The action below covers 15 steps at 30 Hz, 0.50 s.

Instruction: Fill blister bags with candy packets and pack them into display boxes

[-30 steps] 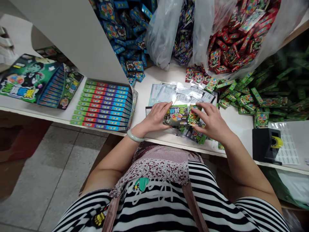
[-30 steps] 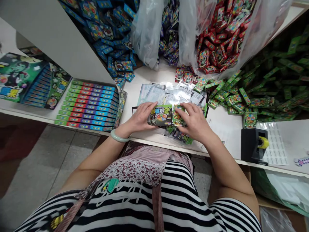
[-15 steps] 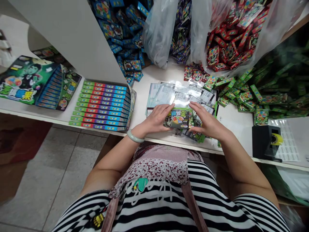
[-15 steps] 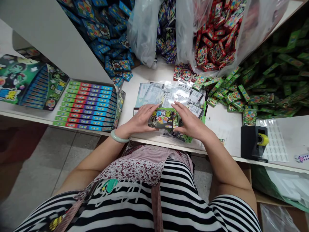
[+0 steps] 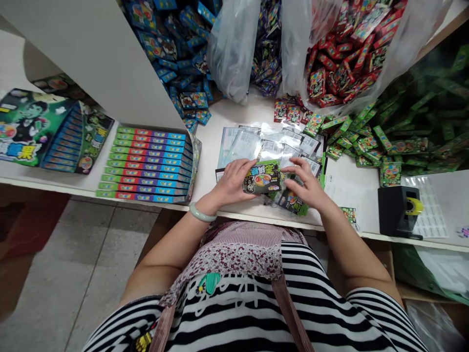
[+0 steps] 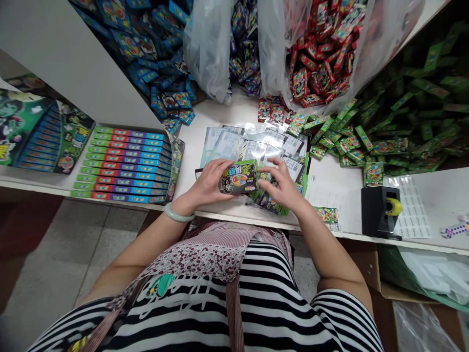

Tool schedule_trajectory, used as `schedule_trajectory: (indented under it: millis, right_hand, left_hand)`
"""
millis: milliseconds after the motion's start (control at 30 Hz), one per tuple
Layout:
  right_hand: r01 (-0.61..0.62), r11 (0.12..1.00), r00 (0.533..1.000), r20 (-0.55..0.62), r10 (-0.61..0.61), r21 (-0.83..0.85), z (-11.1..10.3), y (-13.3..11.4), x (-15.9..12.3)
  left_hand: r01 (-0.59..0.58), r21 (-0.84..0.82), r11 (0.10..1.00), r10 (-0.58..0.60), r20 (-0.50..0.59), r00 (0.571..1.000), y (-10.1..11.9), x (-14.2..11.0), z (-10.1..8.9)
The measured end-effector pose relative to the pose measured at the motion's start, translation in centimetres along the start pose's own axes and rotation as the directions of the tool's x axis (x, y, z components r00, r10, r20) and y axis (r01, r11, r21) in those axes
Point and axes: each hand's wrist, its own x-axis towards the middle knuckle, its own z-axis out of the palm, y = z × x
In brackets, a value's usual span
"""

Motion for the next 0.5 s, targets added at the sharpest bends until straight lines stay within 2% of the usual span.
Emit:
schedule_trajectory:
  millis: [67,133,200,267,333,400,500]
  right_hand:
    - [0.012,1.0,0.997,0.081,-0.013,0.018,0.8,-0.3,0.2]
    - [-0.006,0.999,0.997,0.073,0.003,0.046,0.9,-0.7,0.3]
    - [-0.041,0.996,0.996,-0.078,0.047,0.077,0.1,-0.6,0.6]
    - [-0.052,0.992,0.974,-0.215,0.075,0.113,-1.5,0.2,1.7]
    - [-0.066,0.987,0.962,-0.255,0.102,0.143,-3.4,1.9,4.1]
    - [-0.118,0.983,0.941,-0.299,0.156,0.142,-5.5,4.3,7.8]
    - [-0.239,0.971,0.856,-0.472,0.209,-0.003,-8.9,8.1,14.4]
  left_hand:
    - [-0.014,-0.01,1.0,0.014,0.001,1.0,0.3,0.1,0.1]
    - [-0.007,-0.014,1.0,0.007,-0.002,1.0,0.2,0.1,-0.1]
    - [0.033,-0.007,0.999,-0.033,-0.019,0.999,-0.3,-0.3,-0.4]
    - [0.073,0.008,0.997,-0.073,-0.03,0.997,-1.0,-0.9,-0.9]
    - [0.082,0.016,0.997,-0.081,-0.03,0.996,-1.4,-1.4,-1.4]
    - [0.068,0.016,0.998,-0.067,-0.036,0.997,-1.4,-1.5,-1.7]
    - [0.052,0.023,0.998,-0.05,-0.047,0.998,-0.6,-1.3,-1.8]
